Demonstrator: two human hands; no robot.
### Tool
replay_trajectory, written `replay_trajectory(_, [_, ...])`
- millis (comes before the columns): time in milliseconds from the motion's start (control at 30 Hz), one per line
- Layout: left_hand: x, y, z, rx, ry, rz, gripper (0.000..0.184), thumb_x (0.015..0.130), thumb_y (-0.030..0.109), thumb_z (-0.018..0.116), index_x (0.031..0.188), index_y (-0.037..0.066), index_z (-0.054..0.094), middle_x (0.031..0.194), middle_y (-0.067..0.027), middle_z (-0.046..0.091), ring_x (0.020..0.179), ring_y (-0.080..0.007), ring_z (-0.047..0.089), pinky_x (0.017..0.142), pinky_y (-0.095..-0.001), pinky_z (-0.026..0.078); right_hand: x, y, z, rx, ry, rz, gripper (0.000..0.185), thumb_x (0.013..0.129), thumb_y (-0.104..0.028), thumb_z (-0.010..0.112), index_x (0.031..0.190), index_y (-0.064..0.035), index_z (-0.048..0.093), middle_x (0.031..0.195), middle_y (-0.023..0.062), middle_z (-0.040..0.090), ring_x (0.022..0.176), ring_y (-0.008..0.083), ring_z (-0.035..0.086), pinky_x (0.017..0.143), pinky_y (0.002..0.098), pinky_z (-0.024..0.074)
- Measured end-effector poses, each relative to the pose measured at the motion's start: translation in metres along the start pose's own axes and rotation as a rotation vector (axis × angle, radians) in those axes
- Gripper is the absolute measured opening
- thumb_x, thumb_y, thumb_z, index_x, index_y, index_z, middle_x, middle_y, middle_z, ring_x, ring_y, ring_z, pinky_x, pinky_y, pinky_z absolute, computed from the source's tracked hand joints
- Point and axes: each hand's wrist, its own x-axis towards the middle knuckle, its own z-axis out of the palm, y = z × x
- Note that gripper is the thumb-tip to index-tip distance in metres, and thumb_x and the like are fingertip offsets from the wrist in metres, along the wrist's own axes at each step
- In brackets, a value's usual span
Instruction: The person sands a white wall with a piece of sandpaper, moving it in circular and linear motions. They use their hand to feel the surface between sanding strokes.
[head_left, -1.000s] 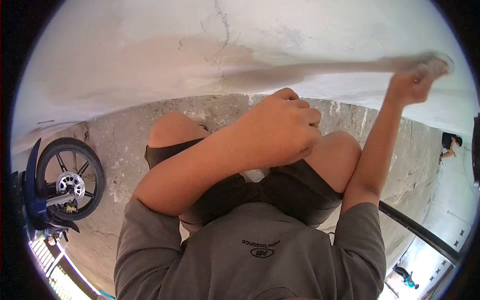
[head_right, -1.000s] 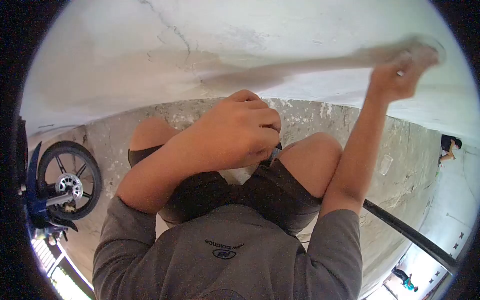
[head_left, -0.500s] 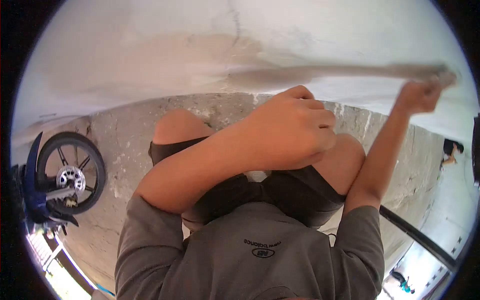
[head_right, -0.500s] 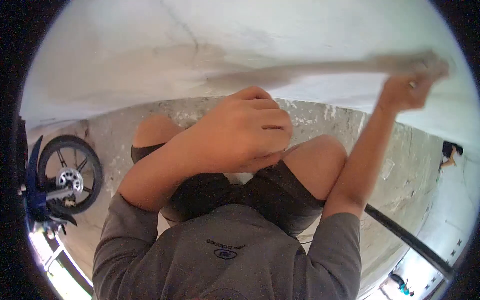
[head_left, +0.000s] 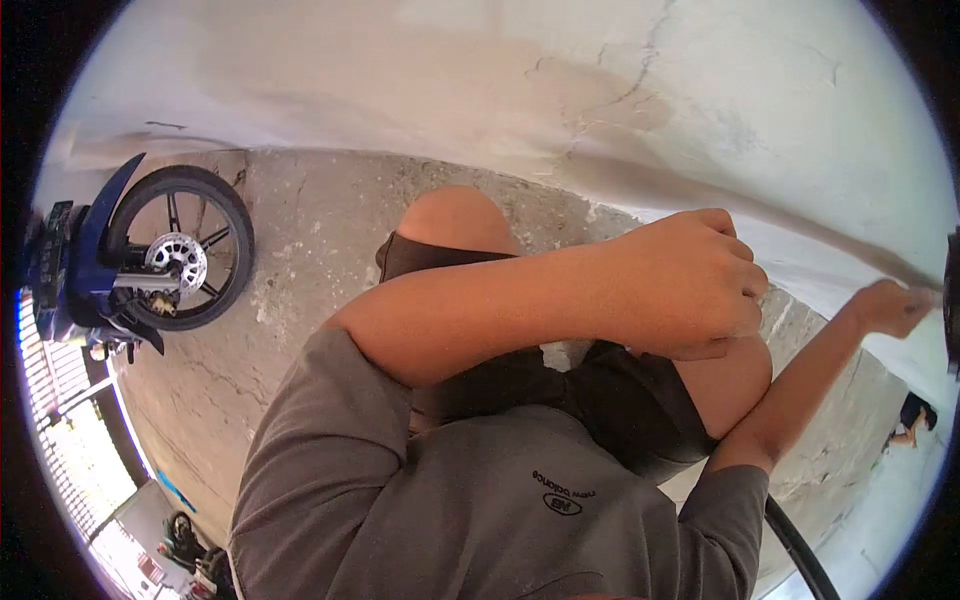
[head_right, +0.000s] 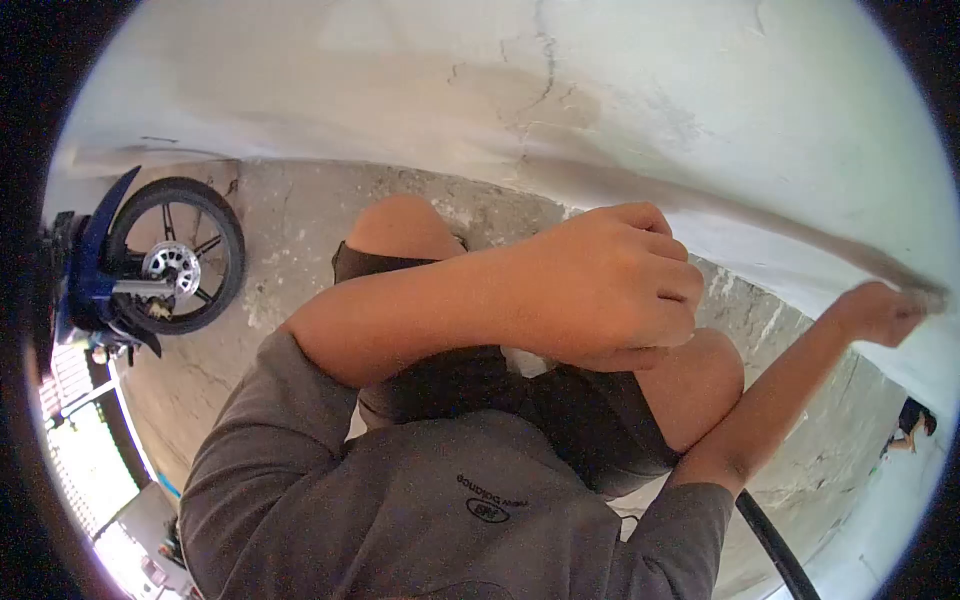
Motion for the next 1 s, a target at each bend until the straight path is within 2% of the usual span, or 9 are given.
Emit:
replay_trajectory(100, [-0.003,0.000,0.003,0.010,0.003,-0.011,0.017,0.073,0.024,0.072,0.074,0.012,0.060,0.081,-0.0014,0.060,0.084,-0.0228,0.064,0.082,-0.0412,0.051,0.008,-0.041,-0.012,0.567,0.211,0.635,0.040,0.105,-0.027,0.052,0.101,0.0106,0.067,0.097,0.0176,0.072,0.080,0.0283,0.064,0.079,0.0352,0.0541])
replay_trajectory(233, [-0.002,-0.001,0.010,0.021,-0.016,0.000,0.017,0.073,0.025,0.071,0.071,0.012,0.060,0.078,-0.0014,0.060,0.082,-0.0230,0.065,0.080,-0.0419,0.050,-0.007,-0.034,-0.002,0.459,0.087,0.353,0.045,0.105,-0.033,0.057,0.106,0.0100,0.068,0.100,0.0178,0.073,0.085,0.0268,0.066,0.079,0.0342,0.0539])
replay_trajectory(333, [0.002,0.000,0.014,0.030,0.008,0.010,0.017,0.072,0.025,0.071,0.068,0.012,0.061,0.075,-0.0015,0.061,0.080,-0.0235,0.065,0.079,-0.0418,0.050,0.005,-0.020,0.002,0.052,0.096,-0.309,0.024,0.097,-0.014,0.056,0.080,-0.0024,0.067,0.071,0.0079,0.067,0.065,0.0142,0.062,0.058,0.0342,0.0494])
replay_trajectory(400, [0.001,0.002,0.012,0.040,0.034,0.009,0.018,0.072,0.026,0.070,0.066,0.012,0.061,0.074,-0.0015,0.061,0.078,-0.0239,0.065,0.078,-0.0418,0.050,0.019,-0.045,0.003,0.343,0.098,-0.445,0.060,0.112,-0.034,0.041,0.157,0.0046,0.030,0.159,0.0250,0.039,0.144,0.0343,0.044,0.116,0.0362,0.0401])
replay_trajectory(467, [0.001,0.005,0.008,0.062,-0.024,-0.003,0.017,0.071,0.027,0.071,0.066,0.013,0.062,0.074,-0.0017,0.062,0.078,-0.0244,0.066,0.076,-0.0419,0.049,0.026,-0.075,-0.017,0.267,-0.089,0.403,0.057,0.113,-0.030,0.037,0.155,0.0084,0.031,0.162,0.0265,0.028,0.147,0.0313,0.037,0.121,0.0344,0.0337])
replay_trajectory(633, [-0.003,0.001,0.016,0.058,-0.047,-0.011,0.017,0.070,0.029,0.070,0.066,0.013,0.064,0.074,-0.0024,0.065,0.077,-0.0243,0.067,0.074,-0.0416,0.049,-0.003,-0.082,-0.011,0.518,0.043,-0.073,0.050,0.113,-0.021,0.037,0.152,0.0101,0.035,0.159,0.0281,0.033,0.150,0.0320,0.031,0.123,0.0393,0.0310])
replay_trajectory(733, [0.000,0.006,0.015,0.057,-0.065,-0.024,0.017,0.071,0.028,0.070,0.066,0.012,0.066,0.074,-0.0027,0.066,0.077,-0.0244,0.067,0.074,-0.0413,0.049,0.005,-0.144,-0.038,0.026,-0.174,-0.238,0.048,0.112,-0.020,0.040,0.149,0.0112,0.040,0.158,0.0292,0.036,0.150,0.0321,0.032,0.125,0.0416,0.0289])
replay_trajectory(867, [0.001,0.006,0.014,0.049,-0.027,-0.017,0.016,0.072,0.027,0.068,0.068,0.011,0.068,0.073,-0.0028,0.067,0.074,-0.0254,0.068,0.073,-0.0411,0.049,0.021,-0.107,-0.030,0.321,-0.145,0.103,0.050,0.112,-0.025,0.040,0.146,0.0122,0.043,0.157,0.0320,0.033,0.150,0.0357,0.031,0.126,0.0429,0.0255])
replay_trajectory(1000, [-0.001,0.003,0.015,0.070,-0.001,-0.008,0.016,0.071,0.026,0.068,0.068,0.011,0.068,0.074,-0.0026,0.068,0.074,-0.0258,0.068,0.072,-0.0412,0.049,0.011,-0.103,-0.015,0.515,-0.003,-0.205,0.052,0.112,-0.028,0.039,0.144,0.0128,0.045,0.156,0.0336,0.035,0.150,0.0396,0.028,0.125,0.0430,0.0259])
